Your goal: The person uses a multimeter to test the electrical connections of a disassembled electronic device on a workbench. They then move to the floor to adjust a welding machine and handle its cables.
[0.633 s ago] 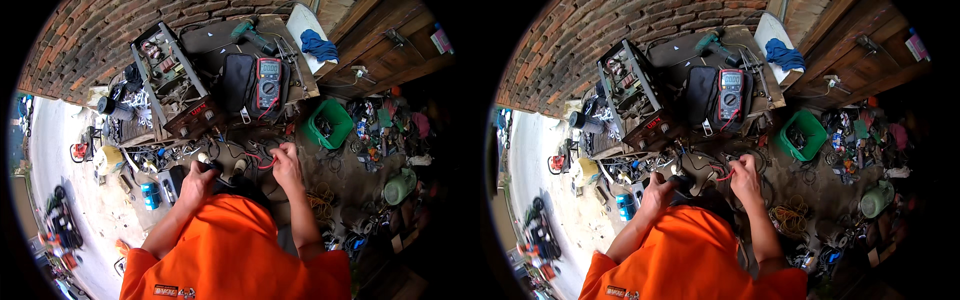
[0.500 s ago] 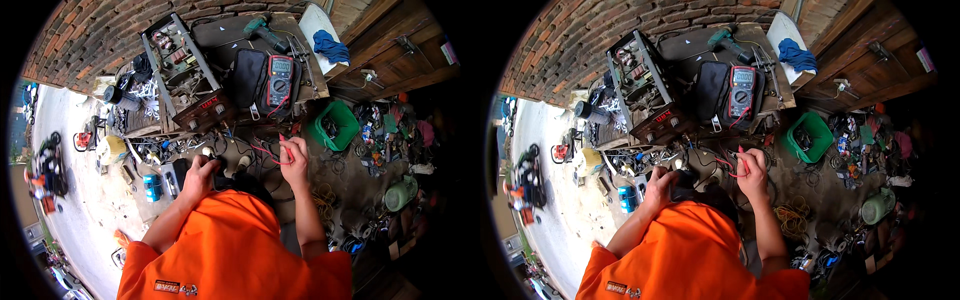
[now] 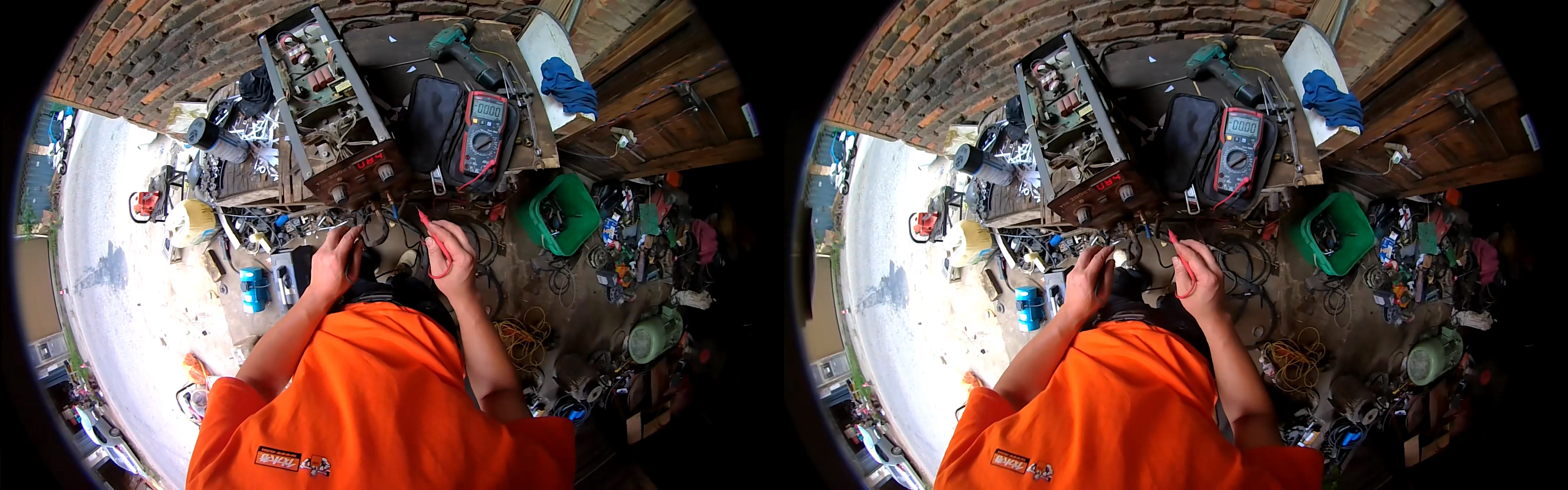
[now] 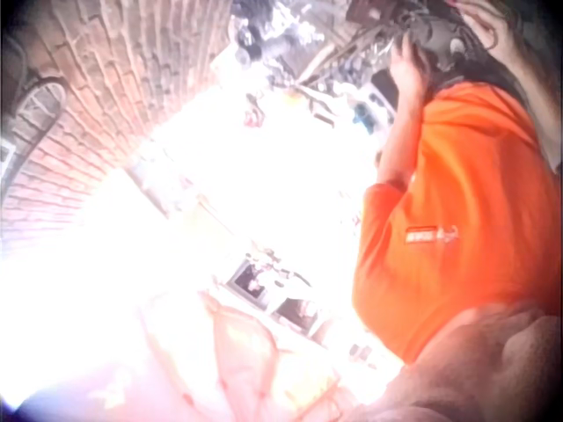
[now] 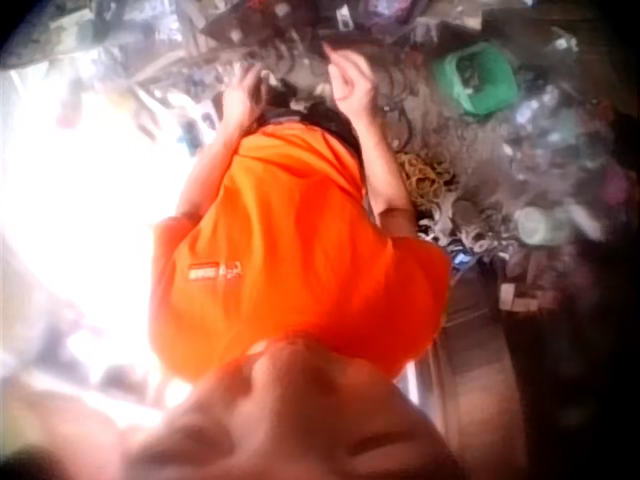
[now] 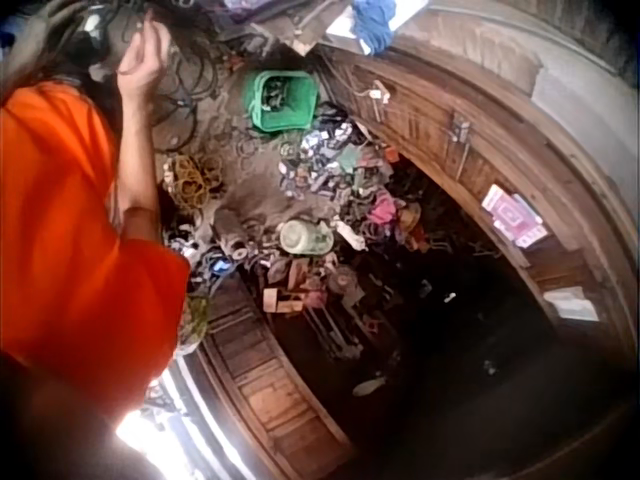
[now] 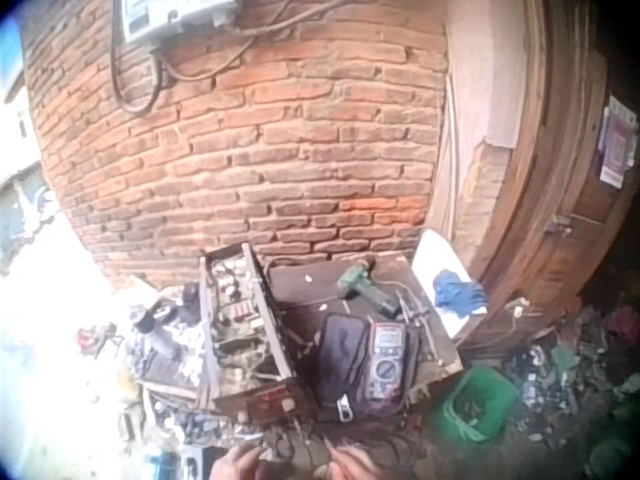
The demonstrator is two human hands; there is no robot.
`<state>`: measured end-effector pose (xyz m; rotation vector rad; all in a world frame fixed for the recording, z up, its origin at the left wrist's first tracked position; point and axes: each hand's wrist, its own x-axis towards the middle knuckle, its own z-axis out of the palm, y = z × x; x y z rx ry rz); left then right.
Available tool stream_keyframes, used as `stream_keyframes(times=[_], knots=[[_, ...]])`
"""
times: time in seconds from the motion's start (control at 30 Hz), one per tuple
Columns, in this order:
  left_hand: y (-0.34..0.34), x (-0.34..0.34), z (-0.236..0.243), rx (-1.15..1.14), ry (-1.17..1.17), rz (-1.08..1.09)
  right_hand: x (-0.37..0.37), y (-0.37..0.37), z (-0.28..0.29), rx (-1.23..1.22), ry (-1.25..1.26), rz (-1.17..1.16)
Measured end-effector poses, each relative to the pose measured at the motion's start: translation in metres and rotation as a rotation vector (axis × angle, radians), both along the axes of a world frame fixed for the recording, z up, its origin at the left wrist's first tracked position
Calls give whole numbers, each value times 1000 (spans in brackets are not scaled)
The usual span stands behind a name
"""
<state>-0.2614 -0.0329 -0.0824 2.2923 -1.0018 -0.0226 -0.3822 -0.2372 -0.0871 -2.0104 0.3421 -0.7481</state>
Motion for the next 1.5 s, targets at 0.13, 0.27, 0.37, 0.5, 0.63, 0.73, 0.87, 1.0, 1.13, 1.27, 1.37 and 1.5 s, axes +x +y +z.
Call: stream_keyframes(times=[0.13,0.27,0.37,0.5,0.63,0.73,0.87,1.0,1.13,1.27,1.37,1.5], knots=[[-2,4,-5,24,-44,27,9,1,4,-32,-4,1],[-5,4,-5,38,-37,29,17,2,3,-55,-20,-19],[-6,4,-4,37,-23,33,20,3,-3,-89,-21,-24],[-7,4,-1,31,-21,31,22,6,-3,-72,-23,-39],[-6,5,-1,22,-39,21,24,8,-7,-48,32,-21],[-6,4,0,30,-31,20,26,8,-11,-53,20,-6],[-8,4,1,44,-16,25,27,9,-12,-54,20,-12],[-7,6,0,60,0,14,29,10,-14,-55,13,-20],[-6,6,0,48,-1,11,27,10,-14,-40,24,-25],[-7,6,1,40,-16,7,27,9,-13,-44,31,-34],[-6,6,-1,47,3,10,27,10,-12,-49,30,-30],[-6,5,0,54,2,13,28,10,-13,-46,39,-29]])
